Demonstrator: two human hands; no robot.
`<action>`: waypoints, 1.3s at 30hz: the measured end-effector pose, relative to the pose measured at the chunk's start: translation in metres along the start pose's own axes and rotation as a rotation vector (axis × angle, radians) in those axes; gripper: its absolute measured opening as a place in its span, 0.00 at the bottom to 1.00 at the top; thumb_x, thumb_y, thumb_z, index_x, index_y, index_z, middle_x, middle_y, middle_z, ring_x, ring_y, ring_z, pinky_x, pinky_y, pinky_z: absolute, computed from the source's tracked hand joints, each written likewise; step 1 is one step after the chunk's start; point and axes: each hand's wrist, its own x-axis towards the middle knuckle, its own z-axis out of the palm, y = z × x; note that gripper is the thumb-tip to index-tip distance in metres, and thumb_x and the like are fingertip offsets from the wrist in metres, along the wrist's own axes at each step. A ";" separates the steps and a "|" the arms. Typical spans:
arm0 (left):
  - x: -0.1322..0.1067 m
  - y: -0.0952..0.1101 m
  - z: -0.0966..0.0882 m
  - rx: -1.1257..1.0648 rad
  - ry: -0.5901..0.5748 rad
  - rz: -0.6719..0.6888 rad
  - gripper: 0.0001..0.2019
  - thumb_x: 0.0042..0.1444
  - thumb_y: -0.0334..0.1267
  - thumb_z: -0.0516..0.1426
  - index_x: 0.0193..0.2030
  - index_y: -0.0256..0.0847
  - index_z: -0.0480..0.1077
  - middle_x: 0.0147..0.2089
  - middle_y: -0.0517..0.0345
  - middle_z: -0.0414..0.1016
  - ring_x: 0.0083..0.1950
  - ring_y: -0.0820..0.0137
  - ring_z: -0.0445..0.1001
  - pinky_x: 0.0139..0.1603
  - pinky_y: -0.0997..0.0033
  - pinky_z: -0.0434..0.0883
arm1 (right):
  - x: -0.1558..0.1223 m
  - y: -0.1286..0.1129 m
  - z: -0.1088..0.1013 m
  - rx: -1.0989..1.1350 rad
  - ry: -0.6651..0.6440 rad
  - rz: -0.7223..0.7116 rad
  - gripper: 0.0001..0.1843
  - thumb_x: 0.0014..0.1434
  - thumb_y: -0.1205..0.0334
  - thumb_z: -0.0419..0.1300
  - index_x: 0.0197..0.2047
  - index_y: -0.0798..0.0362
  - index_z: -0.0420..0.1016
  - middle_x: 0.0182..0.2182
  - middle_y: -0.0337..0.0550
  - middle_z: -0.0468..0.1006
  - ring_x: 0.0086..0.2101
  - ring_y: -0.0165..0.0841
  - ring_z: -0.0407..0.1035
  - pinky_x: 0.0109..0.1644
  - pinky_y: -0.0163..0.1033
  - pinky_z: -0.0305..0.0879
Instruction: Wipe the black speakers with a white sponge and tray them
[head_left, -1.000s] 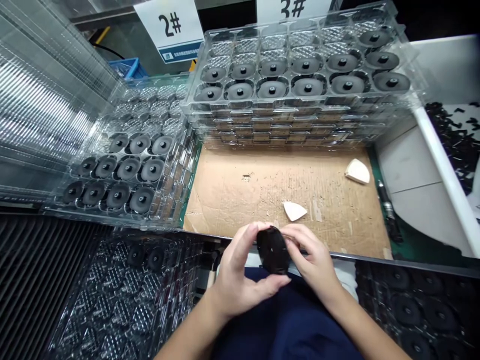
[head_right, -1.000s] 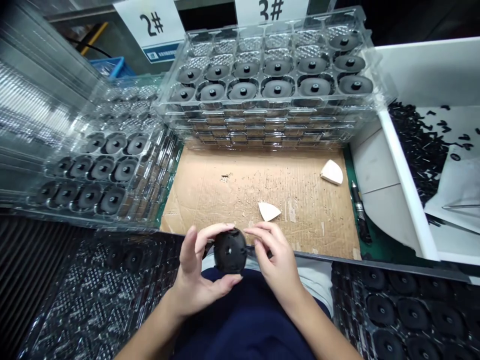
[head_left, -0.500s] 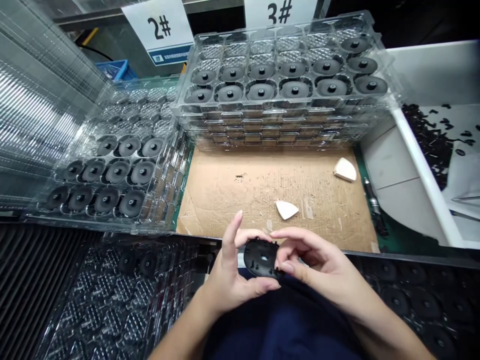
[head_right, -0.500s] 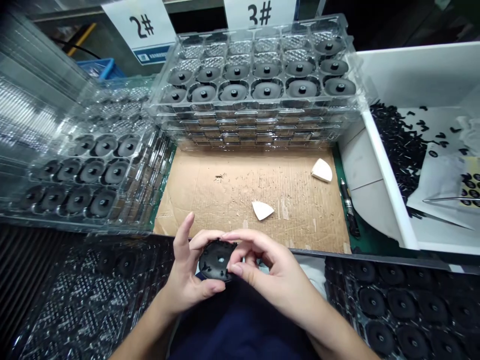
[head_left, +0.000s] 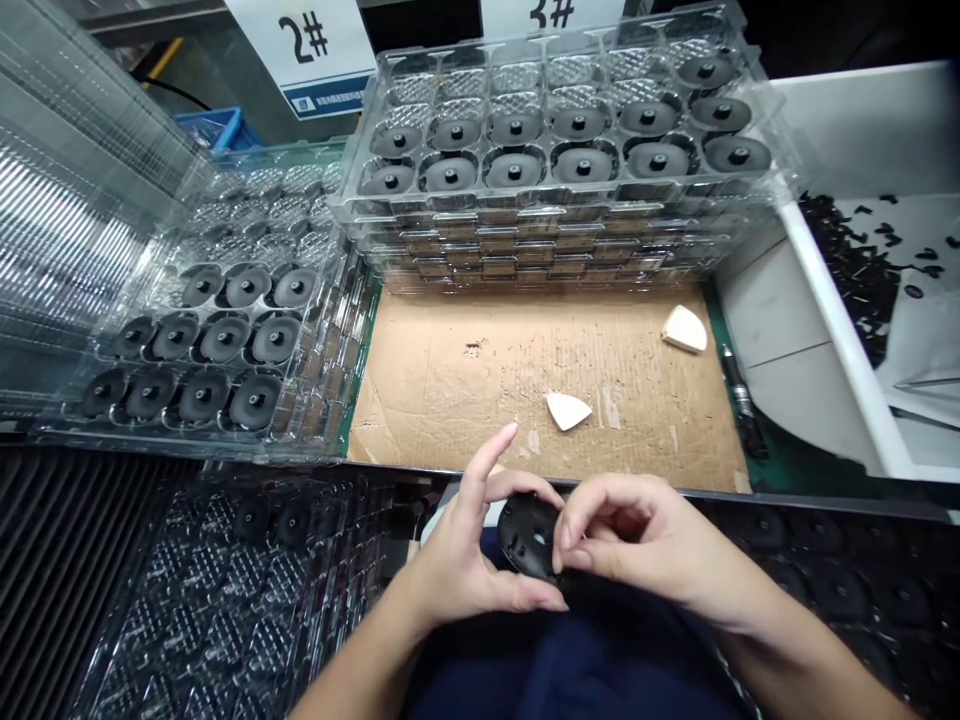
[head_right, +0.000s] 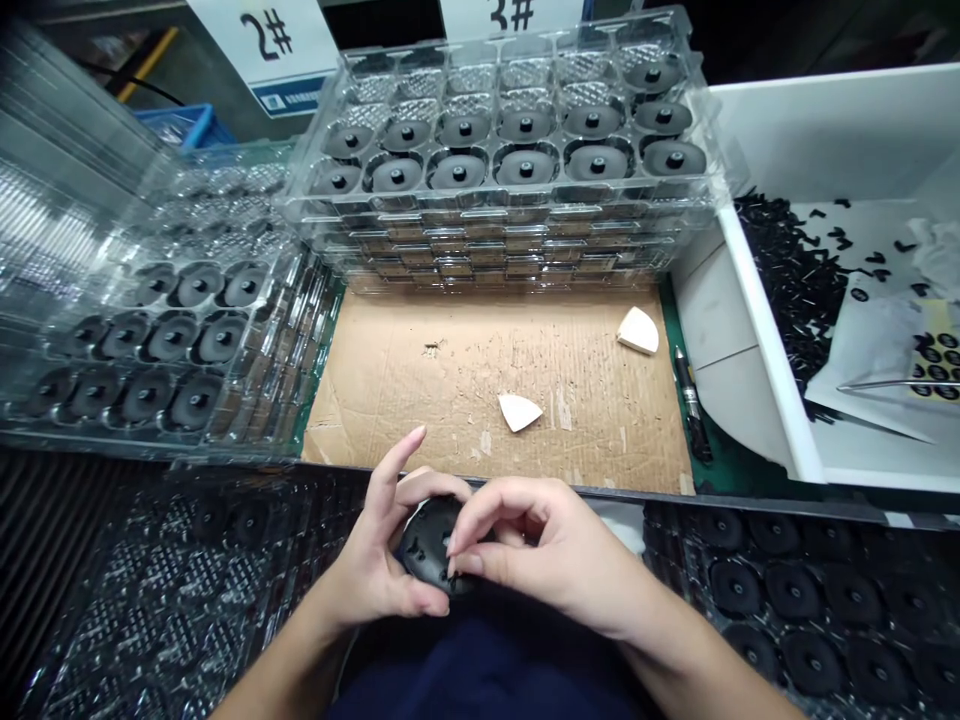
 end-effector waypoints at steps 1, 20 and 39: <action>0.000 -0.002 0.000 0.017 0.011 0.021 0.50 0.45 0.47 0.65 0.68 0.56 0.38 0.49 0.53 0.74 0.50 0.62 0.72 0.56 0.59 0.63 | -0.002 0.003 0.000 0.016 0.039 -0.001 0.03 0.52 0.64 0.67 0.31 0.51 0.78 0.25 0.35 0.77 0.24 0.21 0.67 0.28 0.25 0.61; -0.008 -0.003 0.008 0.242 -0.089 -0.041 0.36 0.53 0.54 0.56 0.67 0.54 0.49 0.56 0.52 0.72 0.56 0.61 0.70 0.59 0.62 0.64 | -0.041 0.031 0.003 -0.943 0.396 -0.693 0.17 0.65 0.53 0.52 0.42 0.55 0.78 0.26 0.42 0.73 0.28 0.29 0.66 0.34 0.36 0.62; 0.029 -0.011 0.063 0.680 -0.565 0.179 0.22 0.57 0.38 0.56 0.57 0.63 0.63 0.47 0.71 0.80 0.43 0.76 0.79 0.45 0.84 0.72 | -0.319 0.249 -0.168 -0.623 1.540 0.784 0.13 0.64 0.57 0.56 0.48 0.55 0.70 0.45 0.45 0.72 0.41 0.33 0.70 0.45 0.44 0.70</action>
